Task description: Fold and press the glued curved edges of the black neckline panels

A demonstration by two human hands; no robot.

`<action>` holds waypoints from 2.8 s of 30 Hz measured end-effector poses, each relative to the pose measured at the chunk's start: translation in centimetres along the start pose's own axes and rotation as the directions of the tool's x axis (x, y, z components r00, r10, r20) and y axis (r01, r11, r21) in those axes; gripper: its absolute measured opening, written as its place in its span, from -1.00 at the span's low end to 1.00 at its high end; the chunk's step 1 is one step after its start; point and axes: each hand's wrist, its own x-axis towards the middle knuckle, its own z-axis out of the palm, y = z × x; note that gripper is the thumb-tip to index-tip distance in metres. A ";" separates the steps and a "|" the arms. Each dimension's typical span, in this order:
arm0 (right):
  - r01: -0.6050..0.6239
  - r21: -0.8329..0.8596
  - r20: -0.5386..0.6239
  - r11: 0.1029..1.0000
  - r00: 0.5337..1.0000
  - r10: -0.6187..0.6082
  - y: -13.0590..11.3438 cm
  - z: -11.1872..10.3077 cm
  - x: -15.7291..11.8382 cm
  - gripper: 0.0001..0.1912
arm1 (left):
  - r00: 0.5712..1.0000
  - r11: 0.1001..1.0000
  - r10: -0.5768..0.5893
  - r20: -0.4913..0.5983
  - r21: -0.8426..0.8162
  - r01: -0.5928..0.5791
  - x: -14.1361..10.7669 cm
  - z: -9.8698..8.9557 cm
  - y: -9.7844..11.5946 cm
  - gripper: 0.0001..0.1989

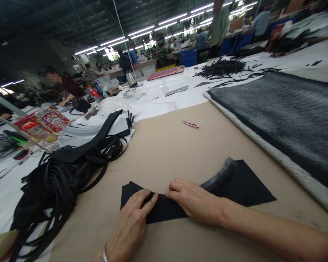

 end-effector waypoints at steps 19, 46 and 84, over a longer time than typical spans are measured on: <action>0.131 -0.207 0.034 0.970 0.991 -0.127 0.7 -0.5 -1.5 -0.70 | 0.994 0.999 0.041 0.100 0.005 -0.042 0.8 -0.2 1.8 -0.32; -0.021 -0.184 0.188 0.983 0.981 0.056 3.1 -4.7 -1.9 -0.85 | 0.927 0.824 -0.305 0.218 -0.428 0.371 7.5 -1.0 8.5 -0.67; 0.112 -0.022 0.075 0.993 0.991 -0.110 4.3 -3.9 -6.1 -0.82 | 0.988 0.995 0.062 -0.145 -0.070 -0.073 3.4 0.0 7.0 -0.51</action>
